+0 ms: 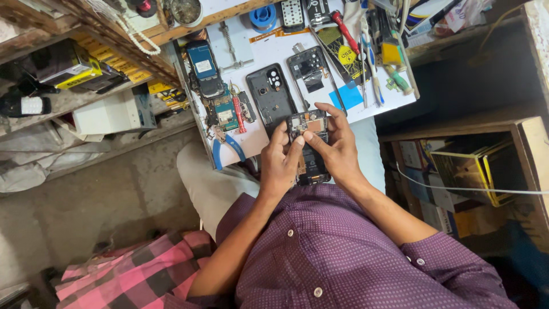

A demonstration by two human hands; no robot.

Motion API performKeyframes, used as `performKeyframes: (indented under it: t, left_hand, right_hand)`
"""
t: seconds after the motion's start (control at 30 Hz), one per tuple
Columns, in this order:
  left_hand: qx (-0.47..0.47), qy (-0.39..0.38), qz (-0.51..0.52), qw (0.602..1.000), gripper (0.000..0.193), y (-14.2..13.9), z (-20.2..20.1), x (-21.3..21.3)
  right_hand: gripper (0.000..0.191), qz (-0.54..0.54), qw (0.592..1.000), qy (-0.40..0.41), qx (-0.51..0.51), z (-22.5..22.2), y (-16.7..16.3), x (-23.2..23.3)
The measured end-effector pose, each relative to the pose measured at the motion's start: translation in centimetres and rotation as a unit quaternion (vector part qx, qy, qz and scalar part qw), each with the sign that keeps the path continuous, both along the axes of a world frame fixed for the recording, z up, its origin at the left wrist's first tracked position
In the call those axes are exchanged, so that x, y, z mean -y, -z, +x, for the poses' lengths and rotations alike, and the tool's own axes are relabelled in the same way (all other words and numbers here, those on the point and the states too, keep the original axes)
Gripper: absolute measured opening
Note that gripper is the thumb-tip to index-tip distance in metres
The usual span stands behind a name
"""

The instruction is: The person sits at a repair bench handling a disassembled smartphone, pressing and seating internal components and the battery into the chassis by hand. They briefly power the phone on and tap its screen, then continue pressing parts together and repositioning the assembly.

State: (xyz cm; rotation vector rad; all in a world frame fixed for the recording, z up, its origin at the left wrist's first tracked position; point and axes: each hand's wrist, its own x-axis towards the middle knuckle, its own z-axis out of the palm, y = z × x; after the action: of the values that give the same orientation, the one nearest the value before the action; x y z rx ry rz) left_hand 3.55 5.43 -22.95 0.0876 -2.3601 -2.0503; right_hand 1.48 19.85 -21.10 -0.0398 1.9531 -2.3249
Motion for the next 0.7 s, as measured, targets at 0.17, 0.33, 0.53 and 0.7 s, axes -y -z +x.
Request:
performKeyframes:
  t: [0.17,0.33,0.53,0.7]
  left_hand:
    - [-0.034,0.047,0.033,0.998,0.052,-0.3,0.2,0.7]
    - [0.001,0.061,0.038,0.997,0.054,-0.8,0.4,1.1]
    - [0.009,0.064,0.167,0.984,0.054,-0.7,-0.2,1.6]
    - [0.026,0.042,0.156,0.987,0.058,0.9,0.3,1.8]
  right_hand:
    - [0.06,0.027,0.999,0.005,-0.028,-0.3,-0.1,0.1]
    - [0.059,0.079,0.996,0.001,-0.041,-0.1,-0.2,0.2]
    - [0.065,0.074,0.995,-0.022,-0.067,-0.8,-1.4,0.0]
    - [0.066,0.029,0.999,-0.028,0.005,-0.5,-1.6,0.4]
